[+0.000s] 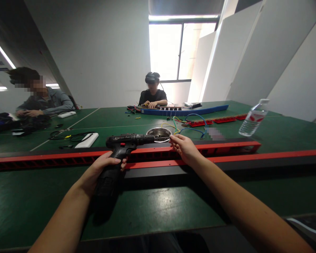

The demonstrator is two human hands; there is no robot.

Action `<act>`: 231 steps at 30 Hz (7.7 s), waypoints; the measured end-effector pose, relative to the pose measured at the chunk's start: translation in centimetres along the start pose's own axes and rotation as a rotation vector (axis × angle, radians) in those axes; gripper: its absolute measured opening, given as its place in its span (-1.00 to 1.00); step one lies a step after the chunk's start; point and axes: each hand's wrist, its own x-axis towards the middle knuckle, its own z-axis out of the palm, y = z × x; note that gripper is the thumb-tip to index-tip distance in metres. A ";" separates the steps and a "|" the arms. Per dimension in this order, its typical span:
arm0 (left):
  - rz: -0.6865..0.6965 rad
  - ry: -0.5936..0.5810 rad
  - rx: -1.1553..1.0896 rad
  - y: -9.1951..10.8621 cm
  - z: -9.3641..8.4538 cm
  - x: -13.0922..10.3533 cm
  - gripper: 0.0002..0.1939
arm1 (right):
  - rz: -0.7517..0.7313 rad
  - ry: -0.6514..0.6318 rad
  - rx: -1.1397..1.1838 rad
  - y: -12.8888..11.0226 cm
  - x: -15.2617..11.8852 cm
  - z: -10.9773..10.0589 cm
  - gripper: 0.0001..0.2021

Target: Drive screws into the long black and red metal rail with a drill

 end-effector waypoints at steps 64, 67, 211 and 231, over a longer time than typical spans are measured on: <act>-0.004 -0.060 0.035 -0.3 -0.9 0.5 -0.77 | 0.001 0.009 0.012 0.2 0.2 0.0 -0.53; -0.002 -0.072 0.029 -0.4 -1.2 0.8 -0.76 | -0.004 0.000 0.012 0.2 0.1 0.0 -0.54; -0.016 -0.056 0.007 -0.2 -0.7 0.3 -0.76 | 0.006 0.016 -0.023 0.0 0.0 0.2 -0.57; -0.047 -0.048 -0.004 0.3 -0.1 -0.2 -0.76 | -0.001 0.016 -0.028 0.0 -0.1 0.1 -0.58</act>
